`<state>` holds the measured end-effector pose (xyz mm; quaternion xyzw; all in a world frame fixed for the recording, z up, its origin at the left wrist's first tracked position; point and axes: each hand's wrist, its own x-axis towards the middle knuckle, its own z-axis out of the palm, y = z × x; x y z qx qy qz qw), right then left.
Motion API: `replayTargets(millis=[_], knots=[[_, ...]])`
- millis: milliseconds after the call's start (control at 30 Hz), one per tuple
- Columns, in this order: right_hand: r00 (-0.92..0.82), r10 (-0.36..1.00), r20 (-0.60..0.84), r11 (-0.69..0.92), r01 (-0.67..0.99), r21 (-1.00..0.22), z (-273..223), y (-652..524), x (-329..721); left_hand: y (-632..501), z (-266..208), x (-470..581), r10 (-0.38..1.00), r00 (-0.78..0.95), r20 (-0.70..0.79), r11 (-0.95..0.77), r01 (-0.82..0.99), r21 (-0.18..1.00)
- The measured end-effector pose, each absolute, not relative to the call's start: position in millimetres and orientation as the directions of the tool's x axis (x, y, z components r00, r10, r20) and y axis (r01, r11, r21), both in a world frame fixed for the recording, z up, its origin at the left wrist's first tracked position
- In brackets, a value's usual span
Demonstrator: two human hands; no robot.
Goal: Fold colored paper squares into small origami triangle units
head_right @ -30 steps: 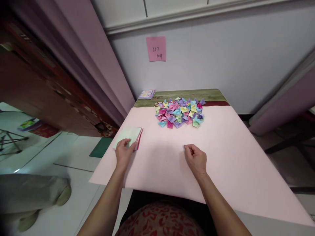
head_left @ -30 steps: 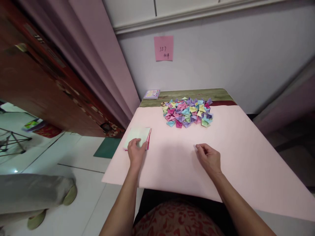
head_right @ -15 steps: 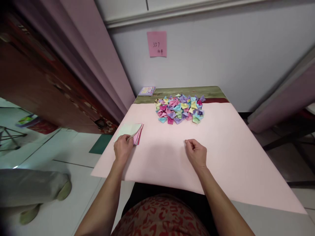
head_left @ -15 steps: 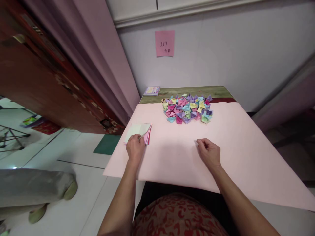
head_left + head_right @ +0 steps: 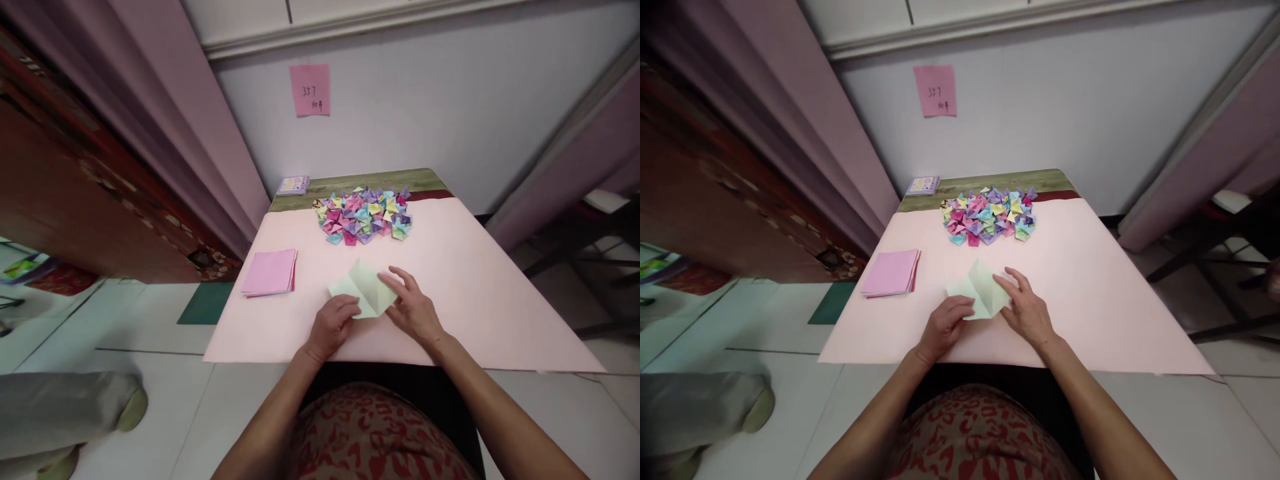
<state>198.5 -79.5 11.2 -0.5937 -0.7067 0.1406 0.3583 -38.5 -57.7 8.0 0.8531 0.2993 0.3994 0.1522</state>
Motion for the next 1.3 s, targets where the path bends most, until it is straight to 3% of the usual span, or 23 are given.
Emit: replayTargets(millis=[133,300,367,433,500,600,733,933,1067,1167,1233,1300], knots=[[-0.078,0.953,0.293,0.268,0.669,-0.693,4,-88,206,-63,11,-40,0.799,0.469,0.376,-0.552,0.322,0.77],[0.013,0.986,0.168,0.131,0.566,-0.814,0,-80,197,-63,17,-39,0.94,0.284,0.186,-0.289,0.379,0.879],[0.07,0.991,0.114,0.051,0.588,-0.807,1,-74,187,-65,15,-35,0.956,0.085,0.279,-0.286,0.465,0.838],[0.147,0.985,0.091,-0.033,0.677,-0.736,4,-68,177,-67,14,-30,0.891,-0.045,0.451,-0.334,0.606,0.722],[0.214,0.972,0.094,-0.104,0.756,-0.646,7,-63,168,-69,13,-23,0.825,0.063,0.562,-0.428,0.719,0.548],[0.257,0.957,0.134,-0.134,0.804,-0.579,11,-56,163,-70,11,-15,0.788,0.363,0.497,-0.568,0.74,0.36],[0.227,0.972,0.061,-0.173,0.867,-0.467,22,-37,164,-70,8,-9,0.807,0.471,0.357,-0.575,0.764,0.292],[0.254,0.941,-0.226,-0.319,0.889,-0.33,38,-2,165,-71,5,-11,0.786,0.496,0.37,-0.599,0.761,0.251],[0.184,0.942,-0.28,-0.296,0.849,-0.438,33,-3,172,-73,2,-11,0.771,0.508,0.384,-0.615,0.751,0.242],[0.099,0.969,-0.227,-0.217,0.778,-0.589,27,-12,177,-72,3,-13,0.773,0.496,0.396,-0.616,0.737,0.278],[0.092,0.983,-0.158,-0.178,0.687,-0.704,24,-19,177,-73,6,-15,0.788,0.452,0.418,-0.601,0.714,0.36],[0.133,0.984,-0.114,-0.168,0.527,-0.833,22,-26,174,-75,11,-18,0.833,0.35,0.429,-0.544,0.66,0.519]])
